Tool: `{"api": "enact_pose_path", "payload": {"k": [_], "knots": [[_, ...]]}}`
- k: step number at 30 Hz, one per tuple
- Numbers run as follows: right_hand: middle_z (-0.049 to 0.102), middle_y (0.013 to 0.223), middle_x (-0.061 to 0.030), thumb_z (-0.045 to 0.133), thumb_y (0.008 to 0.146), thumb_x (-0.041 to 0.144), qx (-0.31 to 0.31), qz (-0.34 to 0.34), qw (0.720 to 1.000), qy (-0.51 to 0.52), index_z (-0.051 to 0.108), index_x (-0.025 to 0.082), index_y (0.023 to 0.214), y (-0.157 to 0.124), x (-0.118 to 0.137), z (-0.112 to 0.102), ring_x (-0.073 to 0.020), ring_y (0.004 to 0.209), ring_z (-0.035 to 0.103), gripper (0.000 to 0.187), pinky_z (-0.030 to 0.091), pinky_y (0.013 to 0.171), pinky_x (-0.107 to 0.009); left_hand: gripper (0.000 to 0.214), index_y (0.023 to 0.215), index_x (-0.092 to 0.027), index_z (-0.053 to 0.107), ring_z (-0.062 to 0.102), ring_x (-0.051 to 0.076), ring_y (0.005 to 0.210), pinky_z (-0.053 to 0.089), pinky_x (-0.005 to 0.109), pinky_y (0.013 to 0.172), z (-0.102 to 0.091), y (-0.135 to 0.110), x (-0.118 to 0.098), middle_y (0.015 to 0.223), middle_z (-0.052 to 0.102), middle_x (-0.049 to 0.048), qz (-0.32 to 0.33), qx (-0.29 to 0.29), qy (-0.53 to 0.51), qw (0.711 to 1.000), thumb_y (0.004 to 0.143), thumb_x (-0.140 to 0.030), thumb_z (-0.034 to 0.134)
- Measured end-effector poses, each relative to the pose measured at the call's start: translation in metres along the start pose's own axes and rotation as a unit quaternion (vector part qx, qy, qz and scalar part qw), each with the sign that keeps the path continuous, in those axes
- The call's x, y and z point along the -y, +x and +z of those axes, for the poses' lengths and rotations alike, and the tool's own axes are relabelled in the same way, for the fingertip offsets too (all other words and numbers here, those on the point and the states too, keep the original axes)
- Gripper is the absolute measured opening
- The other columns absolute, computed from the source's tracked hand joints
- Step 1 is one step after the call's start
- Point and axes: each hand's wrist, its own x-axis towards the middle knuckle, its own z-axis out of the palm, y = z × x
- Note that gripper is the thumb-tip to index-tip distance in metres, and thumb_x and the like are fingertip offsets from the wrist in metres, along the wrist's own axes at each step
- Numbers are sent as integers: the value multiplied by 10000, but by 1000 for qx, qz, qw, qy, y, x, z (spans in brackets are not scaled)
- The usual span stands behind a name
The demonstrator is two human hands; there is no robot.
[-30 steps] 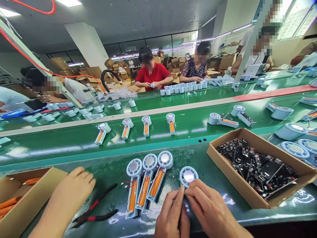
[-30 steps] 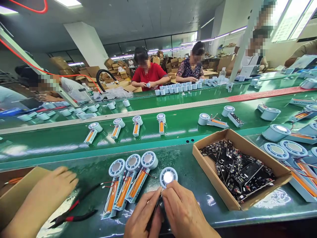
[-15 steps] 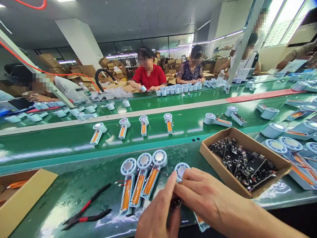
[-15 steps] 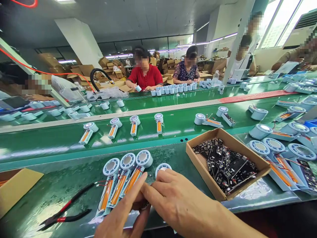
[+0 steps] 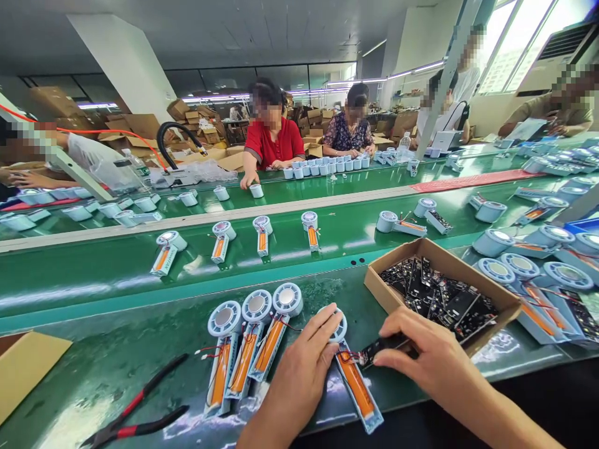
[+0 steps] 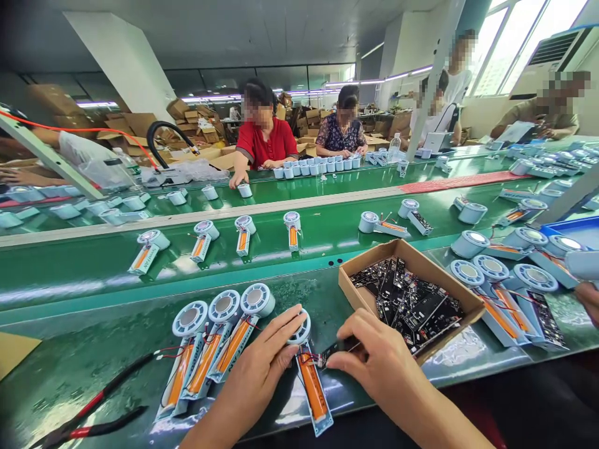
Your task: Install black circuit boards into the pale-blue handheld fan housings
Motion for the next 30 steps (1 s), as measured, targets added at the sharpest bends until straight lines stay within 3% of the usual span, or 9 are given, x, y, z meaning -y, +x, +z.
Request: {"api": "enact_pose_path", "payload": {"k": [4, 6, 10, 14, 17, 21, 25, 27, 30], "knots": [[572, 688, 11, 591, 1000, 390, 45, -136, 973, -183, 555, 209, 754, -3, 2, -2, -164, 597, 569, 308, 430, 580, -297, 433, 1467, -315, 491, 452, 184, 1441, 409, 412, 1181, -1, 0, 2, 1597, 447, 1, -7, 18, -3, 1000, 1049, -263, 390], [576, 691, 18, 547, 1028, 309, 85, -147, 961, -218, 620, 201, 911, -5, 4, -2, -166, 587, 563, 175, 412, 578, -296, 437, 1474, -316, 482, 444, 193, 1446, 408, 423, 1182, -1, -1, 3, 1609, 426, 5, -10, 25, -14, 1000, 1052, -271, 378], [593, 780, 26, 404, 1029, 101, 122, -94, 974, -168, 532, 261, 1350, -11, 4, 5, -127, 562, 580, 381, 427, 550, -235, 442, 1484, -303, 472, 470, 240, 1429, 463, 447, 1143, 1, -2, 5, 1628, 387, 41, -18, 25, -63, 998, 1053, -342, 383], [600, 929, -9, 385, 1044, 148, 108, -59, 986, -108, 560, 292, 1330, -18, 4, 13, -110, 637, 638, 365, 500, 599, -206, 467, 1460, -335, 502, 548, 284, 1359, 568, 447, 1039, 6, -3, 9, 1606, 421, 60, -13, 0, -92, 996, 995, -360, 541], [636, 1020, -53, 467, 1048, 302, 86, -108, 978, -156, 547, 245, 1359, -22, 6, 13, -130, 638, 649, 326, 528, 565, -229, 453, 1434, -327, 533, 584, 279, 1317, 580, 444, 1021, 8, -3, 9, 1584, 453, 64, -20, -19, -95, 995, 983, -323, 568], [695, 1054, -88, 391, 1065, 252, 65, -175, 962, -197, 612, 202, 1278, -22, 12, 11, -165, 682, 695, 311, 525, 529, -240, 438, 1418, -313, 546, 715, 222, 1060, 597, 421, 973, 10, -5, 6, 1571, 468, 75, -33, -24, -80, 996, 980, -306, 571], [747, 840, -30, 431, 1045, 244, 105, -37, 993, -38, 670, 210, 1112, -14, 24, 13, -175, 687, 733, 251, 542, 581, -227, 430, 1417, -326, 541, 715, 232, 1057, 601, 434, 952, 14, -8, 5, 1606, 418, 74, -48, -41, -76, 995, 988, -306, 545], [747, 763, 12, 391, 1054, 259, 171, 93, 977, 82, 611, 222, 1234, -9, 30, 11, -131, 503, 685, 287, 476, 445, -192, 415, 1406, -334, 553, 696, 254, 1117, 630, 410, 886, 17, -8, 5, 1632, 372, 72, -54, -54, -98, 992, 991, -316, 531], [747, 761, 32, 302, 1067, 259, 248, 191, 937, 156, 510, 241, 1373, -3, 32, 6, -85, 319, 571, 370, 347, 316, -174, 396, 1366, -339, 586, 751, 197, 855, 659, 330, 674, 19, -6, 3, 1621, 383, 88, -72, -60, -168, 981, 974, -296, 543]]}}
